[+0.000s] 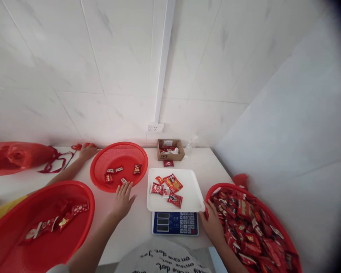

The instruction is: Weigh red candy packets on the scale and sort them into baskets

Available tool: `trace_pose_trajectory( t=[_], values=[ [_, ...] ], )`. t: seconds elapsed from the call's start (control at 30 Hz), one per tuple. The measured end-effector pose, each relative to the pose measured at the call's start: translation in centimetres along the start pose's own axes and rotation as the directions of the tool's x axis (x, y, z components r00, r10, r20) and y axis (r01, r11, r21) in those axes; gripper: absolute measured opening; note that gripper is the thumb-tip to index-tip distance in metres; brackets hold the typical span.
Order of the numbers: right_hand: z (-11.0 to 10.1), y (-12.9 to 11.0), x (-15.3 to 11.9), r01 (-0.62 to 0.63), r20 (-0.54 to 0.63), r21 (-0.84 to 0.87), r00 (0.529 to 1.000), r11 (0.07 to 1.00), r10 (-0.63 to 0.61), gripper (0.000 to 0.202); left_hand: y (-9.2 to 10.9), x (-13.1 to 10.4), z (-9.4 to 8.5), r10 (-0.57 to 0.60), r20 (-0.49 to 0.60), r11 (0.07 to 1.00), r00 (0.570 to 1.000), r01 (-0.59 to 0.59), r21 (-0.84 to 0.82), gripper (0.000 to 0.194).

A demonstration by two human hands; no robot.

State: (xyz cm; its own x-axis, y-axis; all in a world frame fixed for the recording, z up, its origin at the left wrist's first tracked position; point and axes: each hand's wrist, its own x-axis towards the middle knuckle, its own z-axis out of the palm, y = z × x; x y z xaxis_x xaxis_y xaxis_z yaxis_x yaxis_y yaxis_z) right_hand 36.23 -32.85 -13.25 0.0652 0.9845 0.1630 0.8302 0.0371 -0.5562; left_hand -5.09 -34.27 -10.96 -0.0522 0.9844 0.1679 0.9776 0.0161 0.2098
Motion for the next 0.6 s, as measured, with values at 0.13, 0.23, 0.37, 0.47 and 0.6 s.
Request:
trace_pose_trajectory(
  t=[0.13, 0.23, 0.37, 0.47, 0.6],
  values=[
    [0.0, 0.1, 0.0, 0.013, 0.005, -0.011, 1.000, 1.000, -0.013, 0.051, 0.1, 0.2, -2.0, -0.085, 0.064, 0.995, 0.994, 0.081, 0.063, 0.046],
    [0.1, 0.1, 0.0, 0.013, -0.002, -0.009, 1.000, 1.000, -0.013, 0.050, 0.3, 0.8, -3.6, -0.140, 0.167, 0.985, 0.976, 0.120, 0.124, 0.042],
    [0.2, 0.0, 0.0, -0.009, -0.001, 0.008, 1.000, 1.000, 0.009, 0.049, -0.2, 1.0, -4.5, -0.187, 0.267, 0.973, 0.946, 0.141, 0.182, 0.028],
    [0.2, -0.1, 0.0, -0.012, -0.018, 0.021, 1.000, 1.000, 0.012, 0.047, -0.9, 0.9, -4.8, -0.144, 0.268, 0.981, 0.953, 0.101, 0.167, 0.026],
    [0.2, -0.3, 0.0, -0.010, -0.023, 0.011, 1.000, 1.000, 0.010, 0.047, -2.1, 0.6, -5.1, -0.113, 0.226, 0.987, 0.968, 0.083, 0.139, 0.024]
  ],
)
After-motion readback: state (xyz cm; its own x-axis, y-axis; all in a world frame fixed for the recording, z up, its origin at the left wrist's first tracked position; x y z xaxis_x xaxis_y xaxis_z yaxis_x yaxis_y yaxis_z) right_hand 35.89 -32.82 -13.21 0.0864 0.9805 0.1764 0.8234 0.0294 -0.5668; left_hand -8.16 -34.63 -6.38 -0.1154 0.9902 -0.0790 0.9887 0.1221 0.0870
